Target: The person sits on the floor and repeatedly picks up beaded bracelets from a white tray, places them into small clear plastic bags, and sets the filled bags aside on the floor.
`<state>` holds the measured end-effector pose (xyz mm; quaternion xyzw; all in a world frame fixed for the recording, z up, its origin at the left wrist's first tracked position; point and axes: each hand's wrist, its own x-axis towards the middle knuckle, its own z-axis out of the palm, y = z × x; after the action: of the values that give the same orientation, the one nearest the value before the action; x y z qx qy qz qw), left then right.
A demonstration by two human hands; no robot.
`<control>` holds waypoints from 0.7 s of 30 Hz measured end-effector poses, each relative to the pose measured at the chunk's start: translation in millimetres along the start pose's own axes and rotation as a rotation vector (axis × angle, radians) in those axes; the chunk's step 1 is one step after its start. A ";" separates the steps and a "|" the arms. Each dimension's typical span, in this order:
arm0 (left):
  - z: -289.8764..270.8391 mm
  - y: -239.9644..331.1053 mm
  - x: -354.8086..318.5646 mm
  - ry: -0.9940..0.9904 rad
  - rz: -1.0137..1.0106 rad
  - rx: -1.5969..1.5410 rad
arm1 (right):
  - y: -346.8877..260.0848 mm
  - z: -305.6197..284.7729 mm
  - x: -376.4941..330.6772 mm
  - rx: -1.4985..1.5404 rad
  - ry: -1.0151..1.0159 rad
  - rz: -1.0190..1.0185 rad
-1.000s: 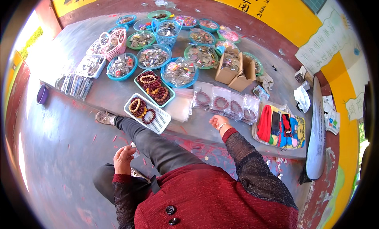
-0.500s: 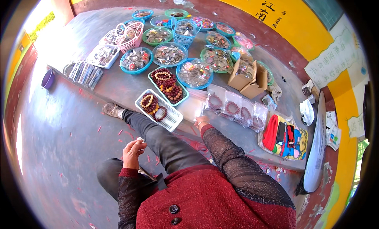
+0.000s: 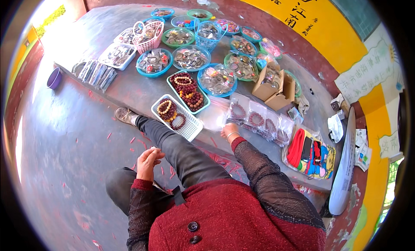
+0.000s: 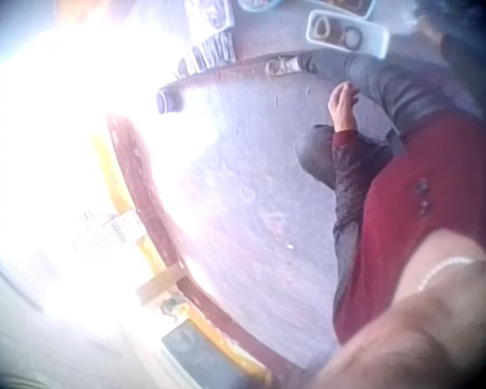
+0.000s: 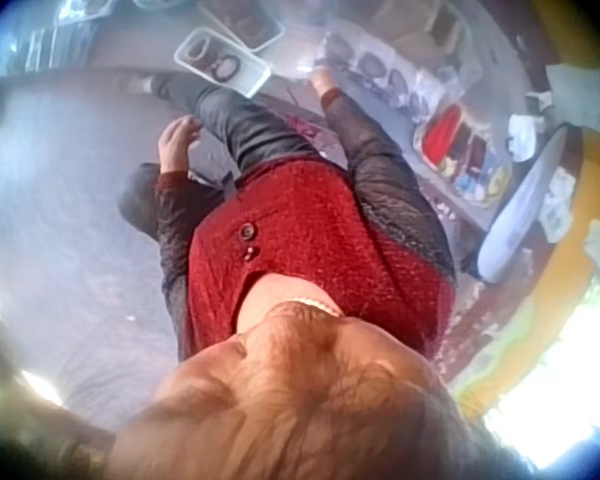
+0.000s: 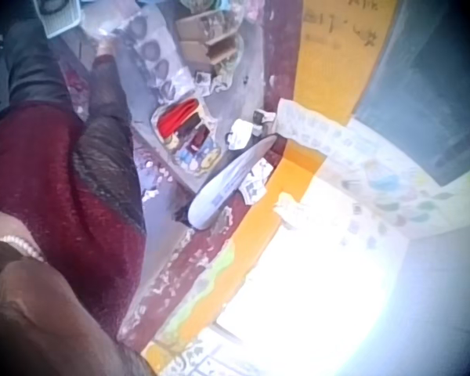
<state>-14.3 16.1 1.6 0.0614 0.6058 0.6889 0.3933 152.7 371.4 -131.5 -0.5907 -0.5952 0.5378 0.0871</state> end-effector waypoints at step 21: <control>0.3 -3.7 -6.3 -0.033 0.006 0.038 | -9.7 -41.1 -26.9 0.646 -0.227 -0.173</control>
<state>-8.1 12.3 0.9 0.0822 0.6120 0.6773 0.3999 184.9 374.8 -93.2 -0.4165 -0.4480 0.7513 0.2478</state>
